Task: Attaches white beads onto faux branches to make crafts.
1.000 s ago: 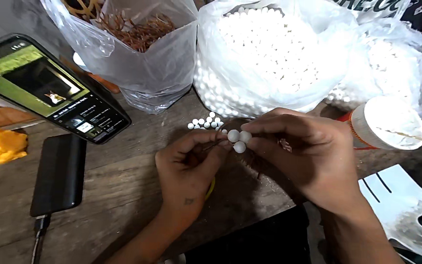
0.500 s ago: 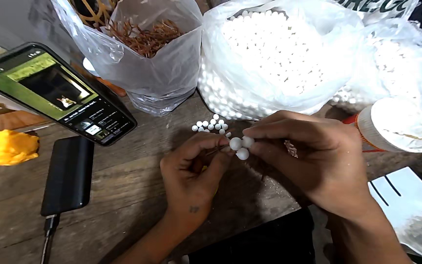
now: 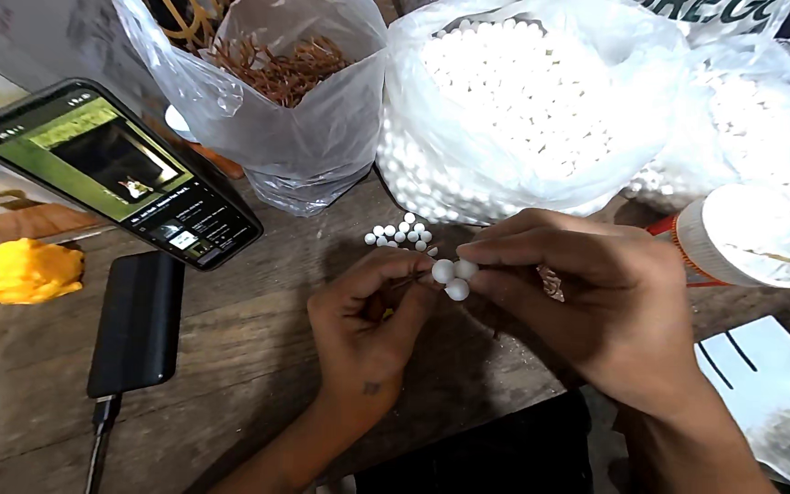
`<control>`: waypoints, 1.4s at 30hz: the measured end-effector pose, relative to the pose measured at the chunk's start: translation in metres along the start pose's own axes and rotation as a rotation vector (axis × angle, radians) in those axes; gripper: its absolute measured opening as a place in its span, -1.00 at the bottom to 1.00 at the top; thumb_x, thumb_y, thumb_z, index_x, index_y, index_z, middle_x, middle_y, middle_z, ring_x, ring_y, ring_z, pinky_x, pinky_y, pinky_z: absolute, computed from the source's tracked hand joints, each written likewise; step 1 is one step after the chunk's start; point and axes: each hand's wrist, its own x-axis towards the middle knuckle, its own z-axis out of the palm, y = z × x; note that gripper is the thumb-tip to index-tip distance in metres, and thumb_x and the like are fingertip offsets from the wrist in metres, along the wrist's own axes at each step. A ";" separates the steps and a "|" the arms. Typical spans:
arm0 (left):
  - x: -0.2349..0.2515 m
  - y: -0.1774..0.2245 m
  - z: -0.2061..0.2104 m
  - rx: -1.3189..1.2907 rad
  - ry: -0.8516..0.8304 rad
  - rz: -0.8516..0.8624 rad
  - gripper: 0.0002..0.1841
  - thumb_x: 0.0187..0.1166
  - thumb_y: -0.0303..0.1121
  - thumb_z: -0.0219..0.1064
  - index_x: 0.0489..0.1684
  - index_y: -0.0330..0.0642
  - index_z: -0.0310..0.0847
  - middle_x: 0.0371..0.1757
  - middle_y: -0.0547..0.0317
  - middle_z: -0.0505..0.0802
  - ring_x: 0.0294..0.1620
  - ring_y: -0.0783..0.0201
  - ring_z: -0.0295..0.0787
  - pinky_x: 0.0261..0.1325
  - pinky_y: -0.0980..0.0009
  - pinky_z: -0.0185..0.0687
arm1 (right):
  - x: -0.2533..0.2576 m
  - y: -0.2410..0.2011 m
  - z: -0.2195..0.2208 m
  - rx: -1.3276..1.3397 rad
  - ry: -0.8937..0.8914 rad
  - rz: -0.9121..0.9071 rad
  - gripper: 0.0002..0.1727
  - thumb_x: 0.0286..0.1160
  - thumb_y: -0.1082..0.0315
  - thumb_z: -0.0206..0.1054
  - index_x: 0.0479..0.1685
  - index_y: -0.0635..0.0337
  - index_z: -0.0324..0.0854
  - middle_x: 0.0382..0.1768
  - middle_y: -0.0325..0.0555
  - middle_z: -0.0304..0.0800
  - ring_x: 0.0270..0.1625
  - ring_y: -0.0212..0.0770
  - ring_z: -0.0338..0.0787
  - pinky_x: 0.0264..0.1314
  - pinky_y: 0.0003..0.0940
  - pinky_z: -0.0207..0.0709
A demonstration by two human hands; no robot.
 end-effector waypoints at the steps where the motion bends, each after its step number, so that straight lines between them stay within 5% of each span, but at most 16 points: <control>1: 0.000 0.000 0.000 -0.001 -0.002 -0.003 -0.91 0.50 -0.49 0.42 -0.24 -0.10 0.85 -0.27 0.46 0.86 -0.41 0.66 0.67 -0.34 0.72 0.62 | 0.000 0.000 0.000 -0.012 0.001 -0.004 -0.89 0.43 0.41 0.48 -0.17 0.18 0.88 -0.14 -0.30 0.86 -0.16 -0.61 0.78 -0.14 -0.76 0.68; 25: 0.002 0.004 0.003 -0.103 0.021 -0.210 -0.80 0.48 -0.59 0.37 -0.13 -0.16 0.90 -0.37 0.39 0.88 -0.51 0.63 0.64 -0.40 0.68 0.59 | 0.006 0.005 -0.010 0.031 0.001 0.026 -0.81 0.37 0.42 0.49 -0.06 0.21 0.84 -0.20 -0.38 0.82 -0.35 -0.66 0.63 -0.35 -0.78 0.53; 29: 0.005 0.002 0.001 -0.146 0.063 -0.273 -0.80 0.49 -0.59 0.36 -0.14 -0.17 0.90 -0.43 0.36 0.87 -0.55 0.61 0.62 -0.44 0.69 0.56 | 0.008 0.021 -0.055 -0.139 0.110 0.071 -0.77 0.50 0.31 0.46 0.06 0.17 0.82 -0.08 -0.36 0.87 -0.25 -0.60 0.74 -0.19 -0.67 0.66; 32: 0.007 0.002 0.002 -0.141 0.063 -0.284 -0.82 0.49 -0.59 0.35 -0.16 -0.20 0.88 -0.44 0.34 0.86 -0.58 0.61 0.60 -0.49 0.69 0.52 | 0.019 0.032 -0.082 -0.384 0.228 0.156 -0.76 0.56 0.25 0.43 0.09 0.12 0.80 -0.10 -0.32 0.88 -0.37 -0.63 0.67 -0.33 -0.69 0.55; 37: 0.009 0.006 0.003 -0.105 0.055 -0.293 -0.81 0.50 -0.59 0.30 -0.22 -0.19 0.87 -0.41 0.38 0.89 -0.60 0.64 0.59 -0.54 0.70 0.49 | 0.036 0.042 -0.080 -0.647 0.063 0.249 -0.83 0.57 0.40 0.40 0.00 0.20 0.83 -0.19 0.07 0.83 -0.41 -0.06 0.68 -0.37 -0.02 0.54; 42: 0.010 0.006 0.004 -0.112 0.049 -0.295 -0.81 0.48 -0.60 0.29 -0.23 -0.19 0.84 -0.42 0.39 0.87 -0.61 0.64 0.56 -0.57 0.70 0.45 | 0.067 0.070 -0.075 -0.694 -0.093 0.335 -0.81 0.50 0.47 0.40 0.00 0.22 0.85 -0.08 0.16 0.86 -0.06 0.20 0.81 0.02 0.31 0.61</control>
